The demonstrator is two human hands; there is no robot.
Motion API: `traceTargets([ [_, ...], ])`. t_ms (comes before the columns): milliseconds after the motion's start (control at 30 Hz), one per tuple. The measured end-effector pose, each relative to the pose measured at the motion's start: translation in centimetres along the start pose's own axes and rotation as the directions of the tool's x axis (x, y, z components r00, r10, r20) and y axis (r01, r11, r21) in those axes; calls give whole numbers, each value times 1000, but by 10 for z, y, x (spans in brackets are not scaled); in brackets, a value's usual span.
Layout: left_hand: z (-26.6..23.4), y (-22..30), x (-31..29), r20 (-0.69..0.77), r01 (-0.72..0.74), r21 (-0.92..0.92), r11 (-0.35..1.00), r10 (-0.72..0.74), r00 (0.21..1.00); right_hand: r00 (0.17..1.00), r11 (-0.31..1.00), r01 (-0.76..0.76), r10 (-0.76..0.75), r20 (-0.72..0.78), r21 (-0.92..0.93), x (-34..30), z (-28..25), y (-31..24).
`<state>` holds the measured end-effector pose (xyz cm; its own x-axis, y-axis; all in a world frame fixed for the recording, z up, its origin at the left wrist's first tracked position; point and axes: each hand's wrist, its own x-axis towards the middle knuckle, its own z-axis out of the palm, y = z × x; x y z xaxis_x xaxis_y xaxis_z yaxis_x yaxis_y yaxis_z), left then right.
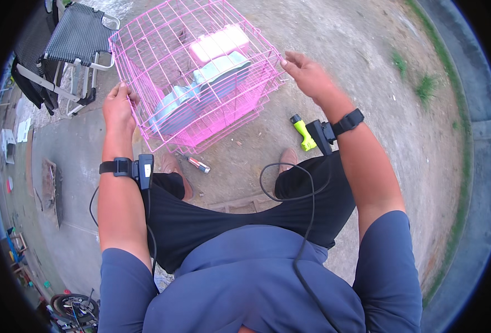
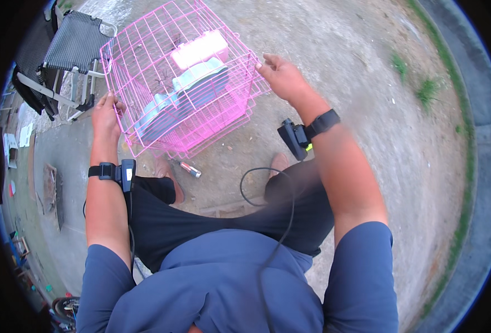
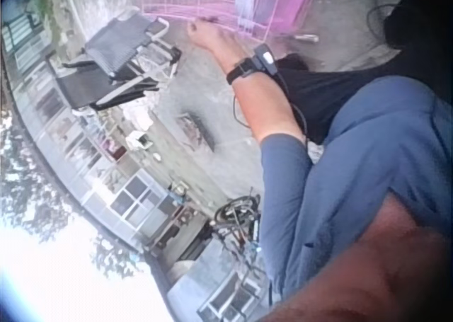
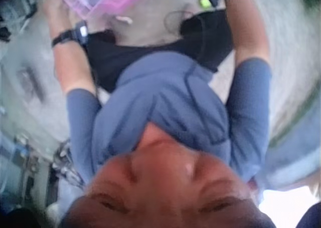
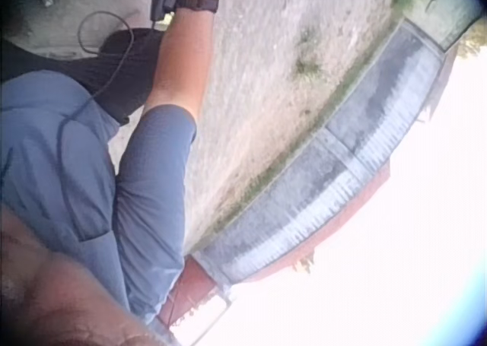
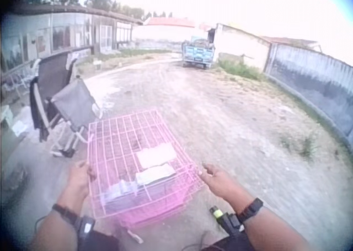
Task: The person uses pliers to bend and secure metal wires on a small pink wire cage.
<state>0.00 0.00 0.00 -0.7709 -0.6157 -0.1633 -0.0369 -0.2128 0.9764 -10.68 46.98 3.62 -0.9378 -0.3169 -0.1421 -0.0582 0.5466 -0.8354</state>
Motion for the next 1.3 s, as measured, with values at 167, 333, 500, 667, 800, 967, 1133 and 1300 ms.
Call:
traceTargets([
  [167,17,-7,-27,-7,3,-19,1000,-3,1000,990,928,-137,120,70,346,-5,17,2],
  [333,7,21,-20,78,-41,67,997,36,996,993,876,-65,103,-54,478,-33,43,-10],
  [500,24,14,-26,227,-65,55,996,51,973,980,835,-67,158,-123,547,-78,41,-2],
  [667,25,17,-31,218,-87,156,984,52,975,979,801,-115,193,-72,588,-88,39,3],
  [800,31,25,-50,241,-39,211,977,-14,970,979,799,-136,198,-42,586,-84,30,15],
  [967,22,23,-47,234,-47,145,988,12,972,984,816,-123,174,-37,564,-71,15,21],
  [1133,20,20,-49,210,-54,138,989,24,977,993,890,-3,56,-104,456,-53,11,19],
  [1300,12,17,-47,201,21,125,992,-46,979,1000,891,-3,16,-26,454,-40,11,20],
])
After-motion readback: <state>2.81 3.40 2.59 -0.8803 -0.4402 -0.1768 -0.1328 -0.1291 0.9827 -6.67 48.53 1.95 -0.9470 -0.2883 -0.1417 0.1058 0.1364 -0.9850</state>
